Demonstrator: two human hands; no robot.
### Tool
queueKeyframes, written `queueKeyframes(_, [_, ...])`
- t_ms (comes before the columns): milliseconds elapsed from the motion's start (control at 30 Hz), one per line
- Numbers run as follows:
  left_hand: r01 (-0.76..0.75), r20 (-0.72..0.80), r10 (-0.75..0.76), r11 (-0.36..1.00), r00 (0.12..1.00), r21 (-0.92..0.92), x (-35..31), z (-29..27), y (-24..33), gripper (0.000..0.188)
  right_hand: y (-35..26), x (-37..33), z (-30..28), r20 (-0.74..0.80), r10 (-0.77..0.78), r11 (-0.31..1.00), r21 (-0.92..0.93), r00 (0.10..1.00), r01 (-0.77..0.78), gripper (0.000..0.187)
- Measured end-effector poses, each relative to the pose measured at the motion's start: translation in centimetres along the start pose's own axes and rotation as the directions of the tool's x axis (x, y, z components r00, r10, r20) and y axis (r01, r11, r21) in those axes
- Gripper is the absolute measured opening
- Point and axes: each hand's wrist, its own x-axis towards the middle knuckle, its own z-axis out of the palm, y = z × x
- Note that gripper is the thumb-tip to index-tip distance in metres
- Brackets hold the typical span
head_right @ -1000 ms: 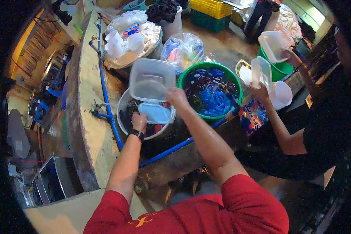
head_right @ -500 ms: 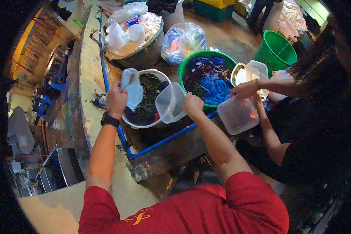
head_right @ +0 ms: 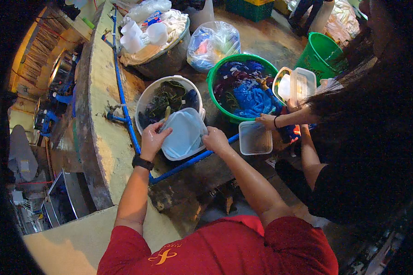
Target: The person uses a red squeegee and a black dustpan to push water and debris across a wet concrete floor in a commercial kitchen. They move around the room, sweeping water toward a drain and collecting debris into the dustpan.
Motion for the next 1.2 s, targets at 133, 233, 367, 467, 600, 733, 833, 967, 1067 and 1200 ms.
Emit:
queueKeyframes(133, [0.136,-0.175,-0.126,0.99,0.976,0.047,-0.2,1.1,-1.3,0.057,-0.2,-0.1,-0.5,-0.009,0.007,1.0,0.013,1.0,-0.007,0.034])
queueKeyframes(233, [0.389,0.023,-0.389,0.92,0.921,-0.037,-0.6,1.7,-2.4,0.062,0.6,-0.6,-0.6,-0.085,-0.114,0.99,-0.095,0.99,0.106,0.031])
queueKeyframes(367, [0.363,0.375,-0.243,0.885,0.895,-0.291,-2.8,3.8,-3.5,0.059,2.5,-1.1,-0.5,-0.122,-0.21,0.965,-0.185,0.97,0.185,0.026])
queueKeyframes(467, [0.437,0.403,-0.29,0.832,0.868,-0.343,-5.2,5.5,-3.8,0.05,4.4,-1.6,-0.5,-0.078,-0.178,0.96,-0.234,0.981,0.155,0.023])
queueKeyframes(600, [0.441,0.384,-0.281,0.783,0.88,-0.438,-9.4,6.1,-4.6,0.057,6.5,-3.9,-0.5,0.167,-0.115,0.92,-0.355,0.979,0.168,0.043])
queueKeyframes(733, [0.384,0.285,-0.317,0.897,0.904,-0.219,-12.9,7.4,-6.0,0.058,6.1,-8.1,-0.9,0.243,0.032,0.94,-0.336,0.97,0.053,0.036])
queueKeyframes(833, [0.285,0.148,-0.262,0.943,0.954,-0.171,-14.2,9.1,-7.7,0.063,5.1,-10.4,-2.6,0.015,-0.166,0.899,-0.41,0.986,0.157,0.037])
queueKeyframes(967, [0.297,0.185,-0.274,0.948,0.944,-0.113,-13.2,9.9,-9.8,0.071,6.0,-10.9,-5.5,-0.277,-0.43,0.783,-0.588,0.859,0.202,0.035])
queueKeyframes(1067, [0.153,0.277,-0.153,0.988,0.949,0.023,-12.5,9.3,-10.0,0.075,9.2,-11.2,-6.4,-0.262,-0.318,0.71,-0.702,0.911,0.046,0.037])
queueKeyframes(1200, [0.225,0.379,-0.255,0.967,0.89,0.122,-13.2,6.8,-7.1,0.087,14.5,-11.2,-5.6,-0.137,-0.223,0.633,-0.773,0.965,0.037,0.035])
